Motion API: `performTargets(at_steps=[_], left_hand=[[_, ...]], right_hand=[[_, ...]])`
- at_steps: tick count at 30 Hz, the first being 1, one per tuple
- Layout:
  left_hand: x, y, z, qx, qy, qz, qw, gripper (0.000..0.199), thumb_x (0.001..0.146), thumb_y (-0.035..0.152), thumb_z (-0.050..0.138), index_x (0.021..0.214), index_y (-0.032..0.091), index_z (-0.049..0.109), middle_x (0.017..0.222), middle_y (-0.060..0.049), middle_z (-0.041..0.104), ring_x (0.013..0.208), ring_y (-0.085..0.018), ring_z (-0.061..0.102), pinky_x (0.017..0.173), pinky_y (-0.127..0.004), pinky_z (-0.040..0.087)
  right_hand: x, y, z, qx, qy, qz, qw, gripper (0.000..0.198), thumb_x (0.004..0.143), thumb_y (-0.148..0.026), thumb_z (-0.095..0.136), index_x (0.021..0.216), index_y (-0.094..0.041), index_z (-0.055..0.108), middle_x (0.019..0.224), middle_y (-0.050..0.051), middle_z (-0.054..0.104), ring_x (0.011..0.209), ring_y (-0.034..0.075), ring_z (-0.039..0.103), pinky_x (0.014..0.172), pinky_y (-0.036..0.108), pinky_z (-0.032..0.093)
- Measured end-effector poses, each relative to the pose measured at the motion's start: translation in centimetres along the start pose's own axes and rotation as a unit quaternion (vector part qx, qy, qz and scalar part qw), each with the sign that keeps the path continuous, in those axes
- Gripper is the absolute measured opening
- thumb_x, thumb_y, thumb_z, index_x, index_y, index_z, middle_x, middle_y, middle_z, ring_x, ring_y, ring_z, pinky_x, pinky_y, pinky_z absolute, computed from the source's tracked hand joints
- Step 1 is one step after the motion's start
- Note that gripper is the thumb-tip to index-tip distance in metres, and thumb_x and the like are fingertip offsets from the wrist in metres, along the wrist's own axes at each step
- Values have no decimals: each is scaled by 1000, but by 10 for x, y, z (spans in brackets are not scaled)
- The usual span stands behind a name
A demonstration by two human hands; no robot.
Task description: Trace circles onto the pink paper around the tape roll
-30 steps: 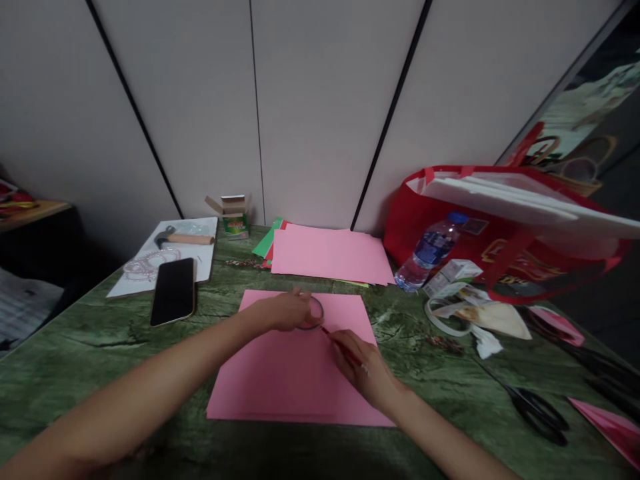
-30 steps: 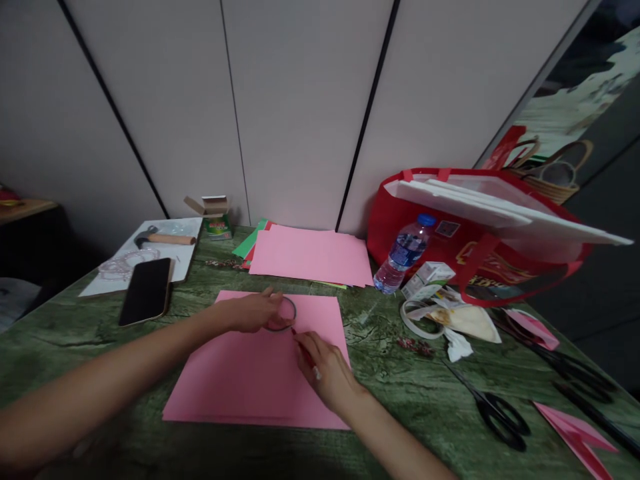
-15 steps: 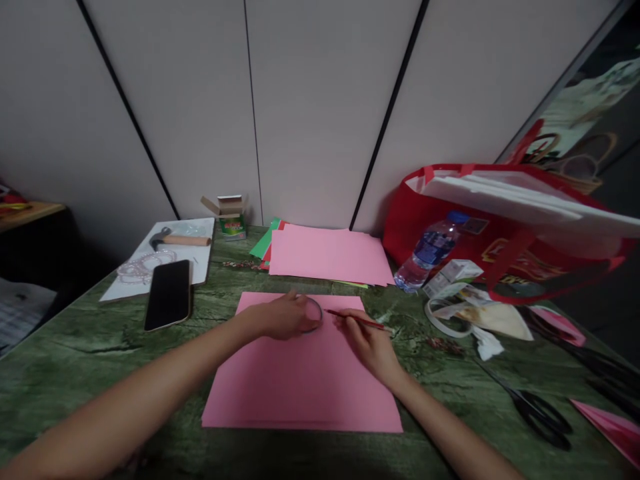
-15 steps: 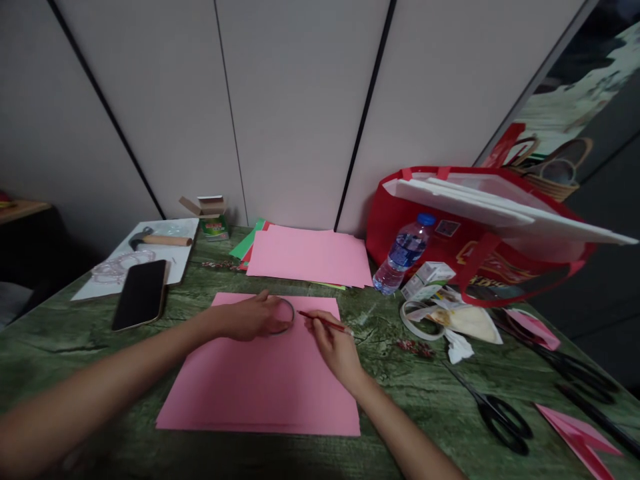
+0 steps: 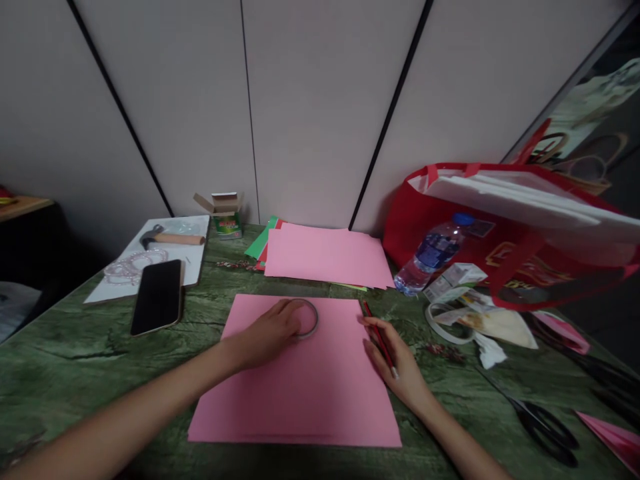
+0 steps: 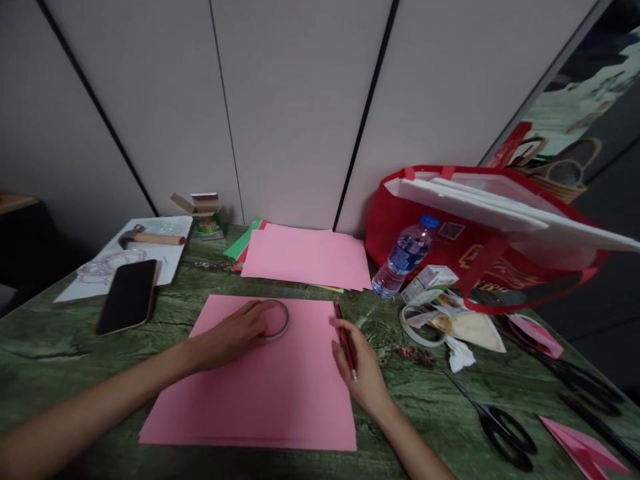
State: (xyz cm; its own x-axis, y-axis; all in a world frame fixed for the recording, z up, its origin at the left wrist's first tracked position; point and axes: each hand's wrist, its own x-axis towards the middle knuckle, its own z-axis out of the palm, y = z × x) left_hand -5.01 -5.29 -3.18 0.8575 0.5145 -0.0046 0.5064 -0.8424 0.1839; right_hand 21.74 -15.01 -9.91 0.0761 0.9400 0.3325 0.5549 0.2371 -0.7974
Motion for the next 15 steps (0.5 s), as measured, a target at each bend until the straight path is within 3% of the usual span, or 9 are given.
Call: performTargets(at_steps=[6, 11, 15], left_hand=[[20, 32, 19, 86, 146, 27, 985, 10, 85, 6, 48, 89, 13, 53, 131, -16, 45, 127, -30, 35, 99, -50, 34], [44, 63, 28, 127, 111, 57, 984, 23, 74, 9, 59, 97, 8, 53, 120, -20, 50, 125, -36, 37, 103, -50, 29], [52, 73, 35, 125, 98, 49, 986, 25, 75, 13, 59, 98, 8, 54, 117, -21, 51, 121, -35, 42, 103, -50, 28]], right_hand=[[0, 7, 3, 106, 2, 26, 994, 36, 86, -34, 54, 120, -24, 44, 127, 12, 54, 117, 22, 54, 101, 40, 42], [-1, 8, 2, 132, 1, 32, 991, 36, 86, -33, 55, 120, -26, 45, 125, 11, 54, 116, 22, 54, 100, 40, 43], [-1, 10, 2, 140, 20, 38, 989, 38, 85, -34, 56, 120, -25, 46, 122, 11, 56, 113, 23, 56, 98, 39, 45]])
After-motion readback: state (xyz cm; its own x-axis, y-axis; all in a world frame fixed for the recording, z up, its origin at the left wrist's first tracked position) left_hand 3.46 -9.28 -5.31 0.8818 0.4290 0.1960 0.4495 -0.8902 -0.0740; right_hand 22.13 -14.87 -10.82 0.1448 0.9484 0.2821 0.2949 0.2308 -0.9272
